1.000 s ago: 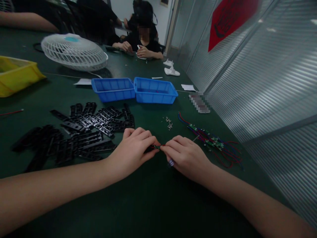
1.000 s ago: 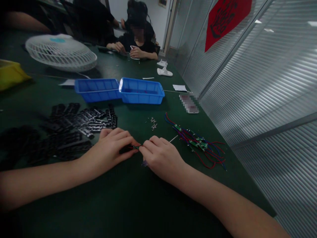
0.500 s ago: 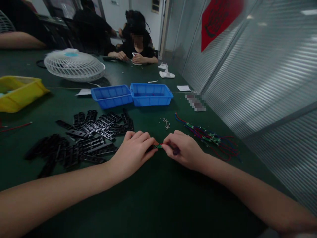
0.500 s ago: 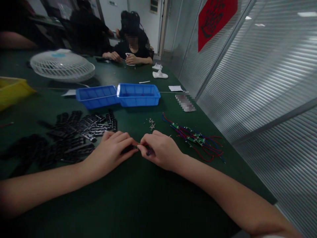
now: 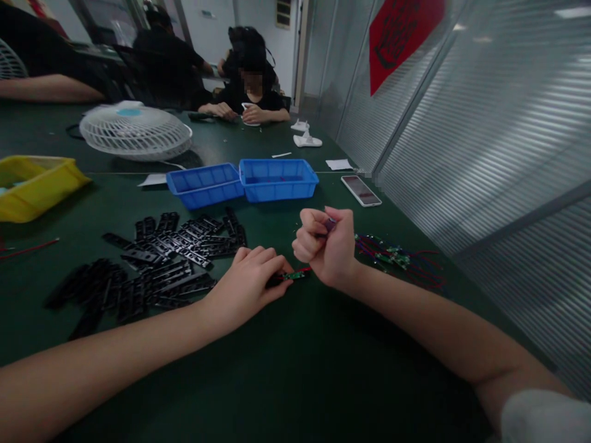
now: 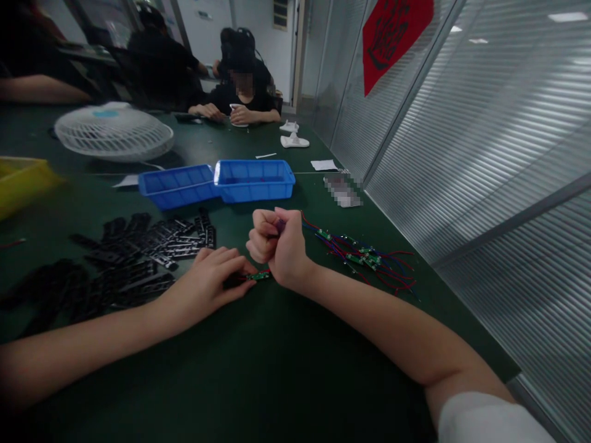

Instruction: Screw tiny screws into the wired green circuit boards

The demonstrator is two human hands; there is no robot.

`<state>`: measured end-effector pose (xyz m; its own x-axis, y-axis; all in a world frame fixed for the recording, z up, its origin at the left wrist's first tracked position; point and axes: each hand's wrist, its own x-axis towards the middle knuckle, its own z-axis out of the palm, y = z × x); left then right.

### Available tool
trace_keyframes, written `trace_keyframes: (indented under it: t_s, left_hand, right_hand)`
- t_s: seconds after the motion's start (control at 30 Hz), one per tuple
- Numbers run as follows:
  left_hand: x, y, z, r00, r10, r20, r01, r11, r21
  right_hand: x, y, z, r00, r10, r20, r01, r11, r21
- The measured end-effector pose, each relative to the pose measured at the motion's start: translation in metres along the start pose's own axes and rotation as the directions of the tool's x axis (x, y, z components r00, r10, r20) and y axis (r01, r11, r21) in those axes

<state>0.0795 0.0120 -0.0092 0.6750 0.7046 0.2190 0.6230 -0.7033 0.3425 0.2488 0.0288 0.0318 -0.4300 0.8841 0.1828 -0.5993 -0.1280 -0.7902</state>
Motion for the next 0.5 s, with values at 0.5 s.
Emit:
trace_keyframes:
  t_s: [0.5]
  left_hand:
    - [-0.0014, -0.0026, 0.0031, 0.999, 0.012, -0.044, -0.012, 1.000, 0.003]
  right_hand:
    - [-0.0030, 0.0040, -0.0070, 0.999, 0.036, 0.017, -0.037, 0.999, 0.031]
